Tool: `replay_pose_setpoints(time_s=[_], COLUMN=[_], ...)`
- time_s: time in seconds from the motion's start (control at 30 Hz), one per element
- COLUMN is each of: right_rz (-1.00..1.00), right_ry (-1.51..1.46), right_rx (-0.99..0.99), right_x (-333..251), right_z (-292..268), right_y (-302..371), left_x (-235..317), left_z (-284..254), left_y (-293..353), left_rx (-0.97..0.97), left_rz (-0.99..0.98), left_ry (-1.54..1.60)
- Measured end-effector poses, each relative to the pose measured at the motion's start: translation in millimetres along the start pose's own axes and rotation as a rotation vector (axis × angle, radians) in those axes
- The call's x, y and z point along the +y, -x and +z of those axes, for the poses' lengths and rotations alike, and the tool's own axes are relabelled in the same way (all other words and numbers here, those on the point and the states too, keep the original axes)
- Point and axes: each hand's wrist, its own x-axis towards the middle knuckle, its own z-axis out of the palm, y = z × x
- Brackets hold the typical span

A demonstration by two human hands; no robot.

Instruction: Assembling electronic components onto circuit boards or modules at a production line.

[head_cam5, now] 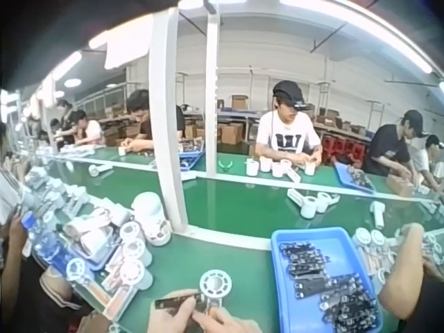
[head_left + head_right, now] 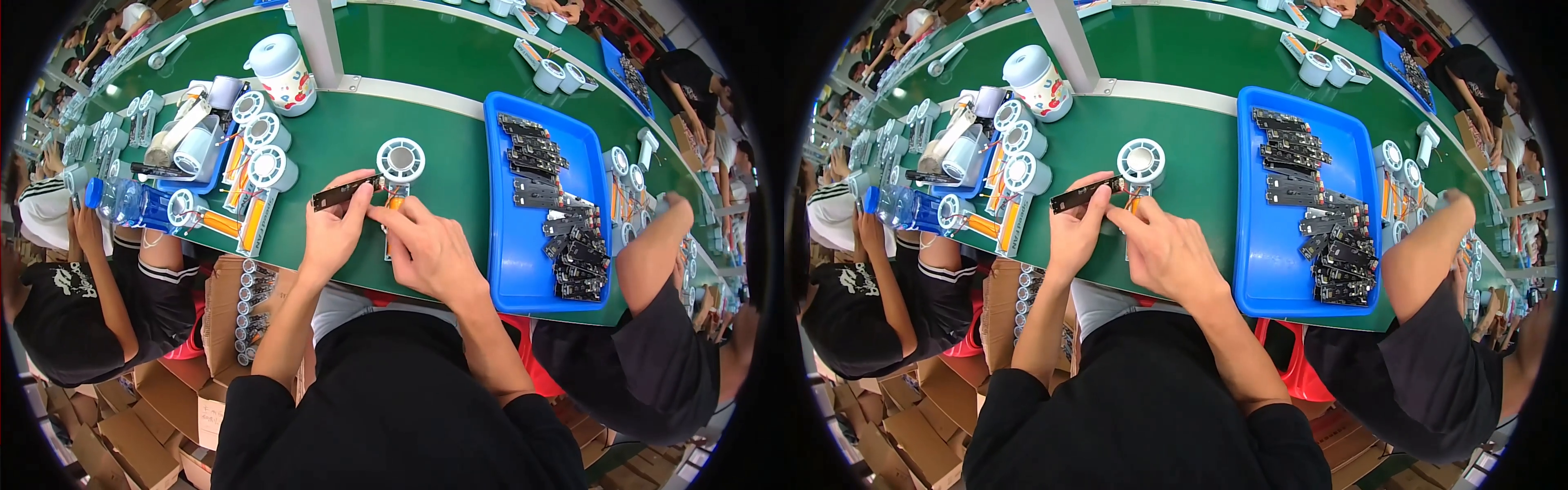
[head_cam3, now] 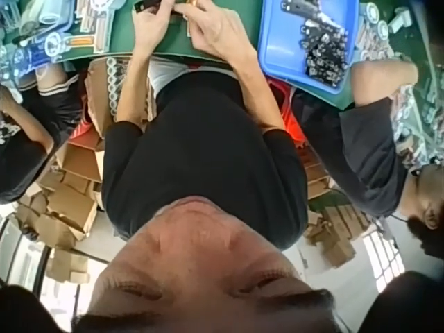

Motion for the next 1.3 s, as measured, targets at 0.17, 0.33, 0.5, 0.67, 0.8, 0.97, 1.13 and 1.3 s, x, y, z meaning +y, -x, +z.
replay_pose_setpoints(time_s=[0.17, 0.33, 0.5, 0.67, 0.8, 0.97, 1.13, 1.3], right_rz=[-0.008, 0.130, 0.282, 0.199, 0.094, 0.203, 0.243, 0.293], right_ry=[-0.082, -0.347, -0.391, -0.280, -0.106, -0.438, -0.491, -0.565], right_rx=[0.011, 0.114, 0.114, 0.179, 0.208, 0.235, 0.219, 0.287], right_x=[6, 8, 6, 3, 1, 6, 5, 4], right_z=[6, 11, 9, 13, 16, 21, 22, 25], right_y=[-10, -12, -13, -15, -16, -13, -15, -13], left_x=[2, 3, 2, 4, 5, 7, 10, 11], left_z=[-3, -6, -13, -12, -12, -3, -2, -5], left_y=[0, 2, -4, -5, 1, 6, 9, 9], left_rx=[-0.042, -0.095, -0.211, -0.196, -0.184, -0.135, -0.106, -0.112], left_rz=[-0.019, 0.153, 0.345, 0.390, 0.300, 0.174, 0.072, 0.073], left_ry=[0.043, 0.019, -0.171, -0.230, -0.194, -0.018, 0.077, 0.085])
